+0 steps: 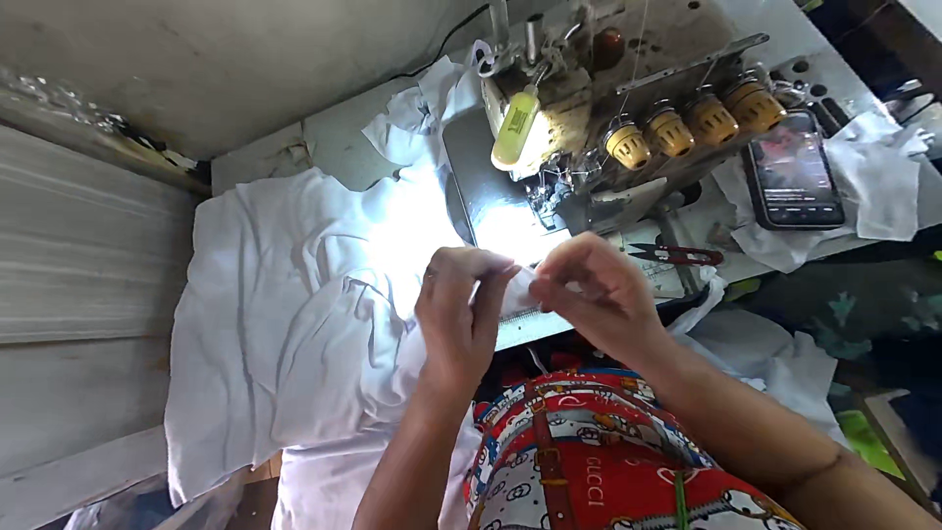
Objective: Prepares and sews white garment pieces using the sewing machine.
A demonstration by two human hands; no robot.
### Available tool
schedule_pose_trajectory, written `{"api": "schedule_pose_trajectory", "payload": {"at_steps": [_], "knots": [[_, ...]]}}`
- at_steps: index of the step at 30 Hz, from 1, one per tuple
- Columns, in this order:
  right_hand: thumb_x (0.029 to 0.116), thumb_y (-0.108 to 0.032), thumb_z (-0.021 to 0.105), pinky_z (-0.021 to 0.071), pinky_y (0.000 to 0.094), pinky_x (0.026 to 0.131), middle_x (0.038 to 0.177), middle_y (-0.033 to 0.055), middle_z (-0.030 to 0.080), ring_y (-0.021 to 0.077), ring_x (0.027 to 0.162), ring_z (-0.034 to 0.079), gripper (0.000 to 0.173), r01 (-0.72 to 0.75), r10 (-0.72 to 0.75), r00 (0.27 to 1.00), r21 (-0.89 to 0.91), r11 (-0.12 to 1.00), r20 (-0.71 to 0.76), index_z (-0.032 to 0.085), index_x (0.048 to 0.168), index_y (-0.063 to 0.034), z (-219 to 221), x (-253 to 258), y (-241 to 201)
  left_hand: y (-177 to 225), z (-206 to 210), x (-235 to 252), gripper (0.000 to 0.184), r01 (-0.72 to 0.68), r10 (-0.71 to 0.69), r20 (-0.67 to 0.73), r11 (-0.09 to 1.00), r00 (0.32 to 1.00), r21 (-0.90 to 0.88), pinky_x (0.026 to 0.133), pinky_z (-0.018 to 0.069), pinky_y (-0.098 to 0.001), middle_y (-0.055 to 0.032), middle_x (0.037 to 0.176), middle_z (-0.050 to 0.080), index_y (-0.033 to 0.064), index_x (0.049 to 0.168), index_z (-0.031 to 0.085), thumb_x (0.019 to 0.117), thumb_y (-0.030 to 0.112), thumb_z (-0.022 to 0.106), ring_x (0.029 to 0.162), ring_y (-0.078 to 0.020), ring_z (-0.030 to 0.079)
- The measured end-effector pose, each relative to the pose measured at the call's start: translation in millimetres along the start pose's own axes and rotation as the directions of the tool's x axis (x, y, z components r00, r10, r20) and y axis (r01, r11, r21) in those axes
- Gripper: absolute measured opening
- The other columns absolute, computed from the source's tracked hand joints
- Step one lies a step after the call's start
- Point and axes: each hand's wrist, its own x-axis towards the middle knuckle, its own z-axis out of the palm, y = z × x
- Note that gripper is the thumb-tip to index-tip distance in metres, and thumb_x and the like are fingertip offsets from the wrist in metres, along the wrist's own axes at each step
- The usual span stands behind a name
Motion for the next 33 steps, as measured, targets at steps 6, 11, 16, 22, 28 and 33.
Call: {"api": "schedule_pose_trajectory", "payload": {"at_steps": [6, 11, 16, 22, 28, 33], "knots": [[0.094, -0.008, 0.064, 0.0572, 0.0185, 0.066, 0.085, -0.0053, 0.067, -0.0006, 0.071, 0.064, 0.009, -0.245, 0.198, 0.954, -0.202, 0.948, -0.225, 0.062, 0.103, -0.0068, -29, -19, 37, -39, 63, 5, 0.011, -0.044, 0.011, 0.18, 0.982, 0.984, 0.181, 0.083, 0.0561, -0.0348, -0.0086, 0.092, 0.074, 0.0033, 0.099, 0.076, 0.0955, 0.008, 0.068, 0.089, -0.0183, 0.07], [0.0955, -0.009, 0.062, 0.056, 0.0147, 0.068, 0.086, -0.0047, 0.068, -0.0039, 0.073, 0.064, 0.009, -0.222, 0.177, 0.964, -0.231, 0.947, -0.197, 0.064, 0.103, -0.0039, -32, -29, 43, -32, 61, -2, 0.01, 0.023, -0.059, 0.181, 0.981, 0.982, 0.194, 0.078, 0.0538, -0.0299, -0.0085, 0.092, 0.072, 0.0034, 0.099, 0.075, 0.0947, 0.011, 0.07, 0.084, -0.0157, 0.066], [0.0978, -0.015, 0.061, 0.0553, 0.0163, 0.074, 0.088, 0.0009, 0.073, -0.0018, 0.077, 0.065, 0.019, -0.132, 0.084, 0.988, -0.415, 0.9, -0.13, 0.073, 0.103, -0.0014, -40, -20, 45, -28, 49, -3, 0.021, 0.079, -0.142, 0.293, 0.973, 0.946, 0.216, 0.091, 0.055, -0.0349, -0.0104, 0.109, 0.074, 0.003, 0.116, 0.074, 0.099, 0.01, 0.062, 0.099, -0.0181, 0.07], [0.1021, -0.02, 0.056, 0.0571, 0.0299, 0.071, 0.083, 0.0041, 0.073, 0.0107, 0.073, 0.068, 0.026, -0.06, 0.008, 0.996, -0.621, 0.781, -0.085, 0.076, 0.108, -0.0048, -43, -12, 49, -47, 49, 16, 0.01, 0.027, -0.081, 0.319, 0.985, 0.944, 0.171, 0.091, 0.0505, -0.0355, -0.0097, 0.097, 0.068, 0.0022, 0.096, 0.069, 0.097, 0.007, 0.061, 0.097, -0.02, 0.065], [0.1057, -0.023, 0.05, 0.0579, 0.0328, 0.073, 0.088, 0.0041, 0.074, 0.0115, 0.075, 0.069, 0.032, -0.09, 0.074, 0.996, -0.619, 0.78, -0.051, 0.074, 0.119, -0.0057, -44, -18, 49, -64, 50, 49, 0.018, 0.123, -0.184, 0.323, 0.972, 0.928, 0.2, 0.09, 0.051, -0.0438, -0.0199, 0.096, 0.067, -0.0047, 0.094, 0.068, 0.0953, 0.008, 0.056, 0.096, -0.0305, 0.065], [0.1053, -0.022, 0.05, 0.0586, 0.0261, 0.075, 0.088, 0.002, 0.073, 0.0064, 0.077, 0.068, 0.03, -0.095, 0.104, 0.994, -0.588, 0.803, -0.019, 0.073, 0.114, -0.0039, -42, -18, 41, -80, 56, 71, 0.025, 0.126, -0.212, 0.24, 0.936, 0.947, 0.328, 0.103, 0.0476, -0.0502, -0.0287, 0.117, 0.067, -0.0097, 0.115, 0.067, 0.0962, 0.004, 0.058, 0.116, -0.0406, 0.064]]}}
